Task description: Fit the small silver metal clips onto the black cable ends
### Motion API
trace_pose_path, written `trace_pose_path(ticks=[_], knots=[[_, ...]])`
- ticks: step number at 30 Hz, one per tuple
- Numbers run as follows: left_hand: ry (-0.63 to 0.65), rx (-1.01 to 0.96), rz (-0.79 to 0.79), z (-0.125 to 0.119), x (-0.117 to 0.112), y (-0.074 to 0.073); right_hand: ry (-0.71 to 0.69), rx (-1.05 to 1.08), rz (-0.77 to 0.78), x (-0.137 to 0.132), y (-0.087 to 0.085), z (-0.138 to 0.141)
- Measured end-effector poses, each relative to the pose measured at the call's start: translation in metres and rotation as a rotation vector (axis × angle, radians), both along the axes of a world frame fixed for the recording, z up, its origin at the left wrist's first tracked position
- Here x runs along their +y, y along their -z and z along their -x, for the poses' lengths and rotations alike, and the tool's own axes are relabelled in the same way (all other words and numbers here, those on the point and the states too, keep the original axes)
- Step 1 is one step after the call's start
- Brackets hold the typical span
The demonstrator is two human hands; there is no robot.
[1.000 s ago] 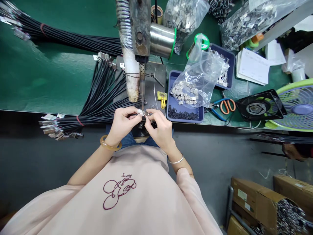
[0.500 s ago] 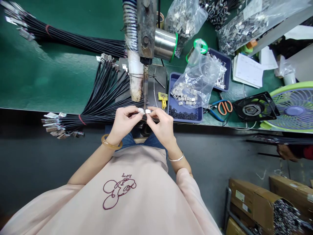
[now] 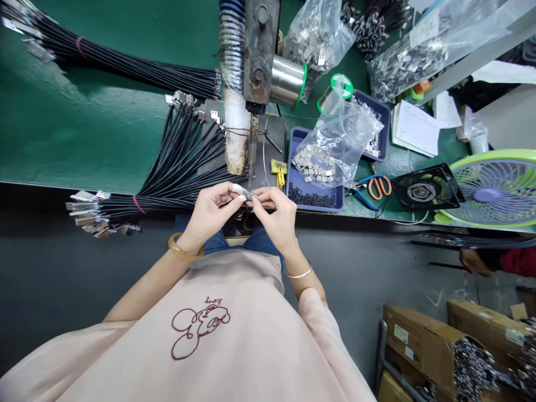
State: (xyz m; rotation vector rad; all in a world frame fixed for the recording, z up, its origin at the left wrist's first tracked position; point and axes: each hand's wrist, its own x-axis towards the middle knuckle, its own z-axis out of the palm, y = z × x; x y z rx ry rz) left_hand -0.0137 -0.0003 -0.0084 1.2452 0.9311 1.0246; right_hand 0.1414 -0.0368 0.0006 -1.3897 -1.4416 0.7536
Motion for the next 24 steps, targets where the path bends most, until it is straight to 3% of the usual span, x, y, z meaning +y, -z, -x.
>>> trace_pose_path(ticks=[8,16,24], knots=[[-0.048,0.038,-0.018,-0.0029,0.0009,0.0018,0.009,-0.267,-0.192,0.0044,-0.0015,-0.0006],[-0.086,0.058,-0.044,-0.0036,0.0016,0.0002,0.013,-0.316,-0.318,0.0068,0.0009,0.0],[-0.085,0.076,-0.014,-0.0053,-0.0014,0.0043,0.03,-0.397,-0.327,0.0009,0.0059,-0.0009]])
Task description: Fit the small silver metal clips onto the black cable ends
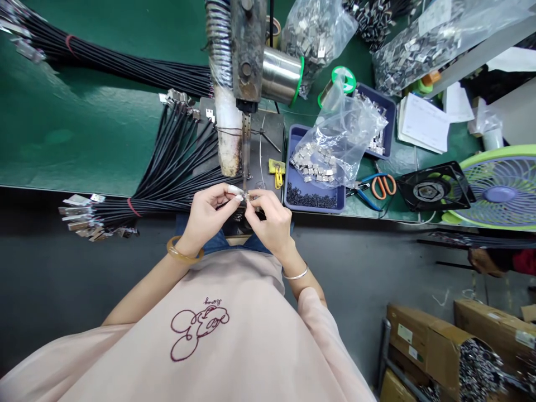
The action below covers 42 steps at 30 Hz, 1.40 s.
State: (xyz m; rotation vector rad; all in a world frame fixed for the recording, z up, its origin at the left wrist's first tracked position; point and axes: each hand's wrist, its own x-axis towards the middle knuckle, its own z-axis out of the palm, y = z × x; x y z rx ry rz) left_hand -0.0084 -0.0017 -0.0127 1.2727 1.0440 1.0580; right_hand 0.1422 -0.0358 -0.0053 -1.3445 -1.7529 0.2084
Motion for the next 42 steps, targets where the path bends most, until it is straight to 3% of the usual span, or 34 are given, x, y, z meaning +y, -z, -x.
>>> trace_pose_path(ticks=[16,18,21,24,26,28,34,38,42], knots=[[0.022,0.02,-0.037,0.002,-0.003,0.001,-0.035,-0.006,-0.038,-0.004,-0.002,0.0],[0.03,0.043,-0.056,0.003,-0.004,-0.001,0.006,0.093,0.053,-0.004,-0.005,0.0],[0.03,0.12,-0.16,0.004,-0.006,-0.004,0.06,0.313,0.31,-0.002,-0.008,0.0],[0.02,0.197,-0.313,0.006,-0.008,-0.004,-0.017,0.468,0.509,0.002,-0.008,-0.002],[0.013,0.211,-0.334,0.007,-0.007,-0.004,-0.076,0.504,0.546,0.004,-0.007,-0.003],[0.027,0.183,-0.259,0.01,-0.006,-0.004,-0.098,0.453,0.486,0.003,-0.005,-0.003],[0.201,0.043,-0.004,0.019,0.0,-0.007,-0.042,0.004,0.081,-0.006,-0.001,-0.005],[0.201,0.037,0.018,0.021,0.0,-0.008,0.097,0.029,0.038,-0.016,-0.007,-0.009],[0.213,0.032,0.017,0.02,-0.001,-0.007,0.014,-0.157,0.105,-0.019,-0.012,-0.002]])
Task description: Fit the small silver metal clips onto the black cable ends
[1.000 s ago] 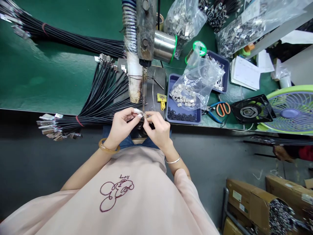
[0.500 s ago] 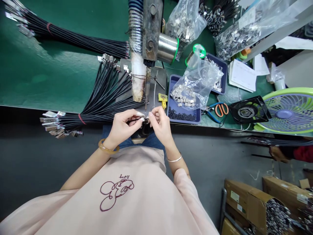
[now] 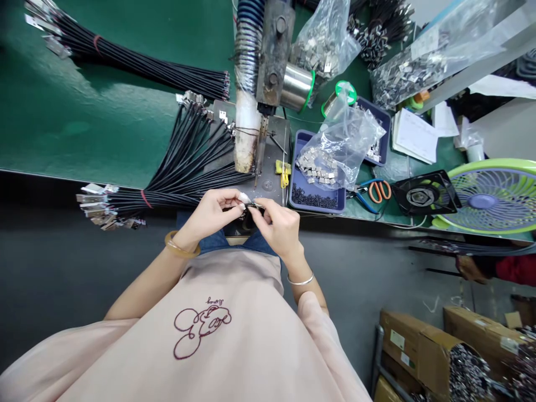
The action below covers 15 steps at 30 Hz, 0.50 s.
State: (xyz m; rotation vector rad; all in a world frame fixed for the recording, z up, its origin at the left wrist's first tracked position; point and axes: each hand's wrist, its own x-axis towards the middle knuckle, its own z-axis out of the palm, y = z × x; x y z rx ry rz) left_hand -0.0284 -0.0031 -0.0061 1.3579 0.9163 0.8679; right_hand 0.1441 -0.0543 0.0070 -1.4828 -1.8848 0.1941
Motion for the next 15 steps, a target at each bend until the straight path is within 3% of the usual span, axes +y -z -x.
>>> trace_pose_path(ticks=[3,7,9,11,15], knots=[[0.018,0.029,-0.004,0.0,0.0,0.0,-0.007,0.026,0.115,0.004,0.005,0.01],[0.029,-0.026,0.049,0.002,0.001,-0.002,0.064,0.441,0.27,0.008,0.008,0.011],[0.03,-0.08,0.09,0.003,0.002,-0.003,0.119,0.57,0.259,0.009,0.004,-0.002],[0.036,-0.119,0.117,0.003,0.004,-0.003,0.216,0.517,0.197,0.012,-0.003,-0.025],[0.08,-0.138,0.143,0.003,0.009,-0.004,0.359,0.064,0.258,0.025,-0.008,-0.079]])
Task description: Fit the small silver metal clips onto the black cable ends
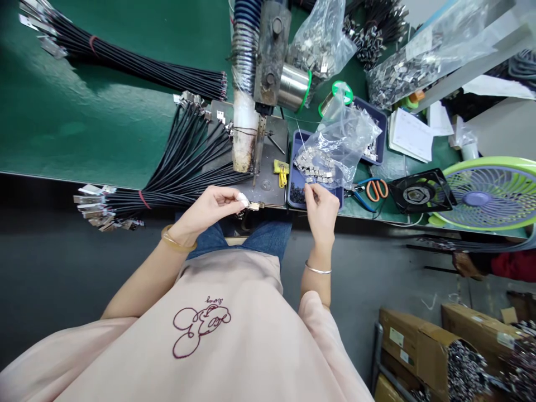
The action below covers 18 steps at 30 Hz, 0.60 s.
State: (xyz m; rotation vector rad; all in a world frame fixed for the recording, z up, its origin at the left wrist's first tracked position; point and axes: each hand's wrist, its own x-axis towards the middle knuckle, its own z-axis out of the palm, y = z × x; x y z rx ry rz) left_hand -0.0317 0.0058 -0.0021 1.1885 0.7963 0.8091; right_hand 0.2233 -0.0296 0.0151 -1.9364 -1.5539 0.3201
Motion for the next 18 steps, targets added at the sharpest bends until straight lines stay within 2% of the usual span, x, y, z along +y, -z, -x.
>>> trace_pose_path(ticks=[4,10,12,14,16,18], knots=[[0.038,0.009,-0.004,-0.001,0.004,-0.001,-0.029,-0.191,0.178,0.016,0.004,-0.027],[-0.03,0.077,-0.083,-0.006,0.004,0.002,-0.09,-0.223,0.275,0.025,0.004,-0.026],[-0.066,0.111,-0.118,-0.008,0.003,0.005,-0.075,-0.192,0.244,0.023,0.003,-0.022],[-0.107,0.139,-0.151,-0.01,0.001,0.007,-0.005,-0.128,0.144,0.018,0.002,-0.016],[-0.159,0.178,-0.171,-0.014,-0.003,0.008,0.082,0.012,0.0,0.01,0.0,-0.004],[-0.216,0.226,-0.187,-0.017,-0.006,0.008,0.096,0.232,-0.102,0.0,-0.002,0.012]])
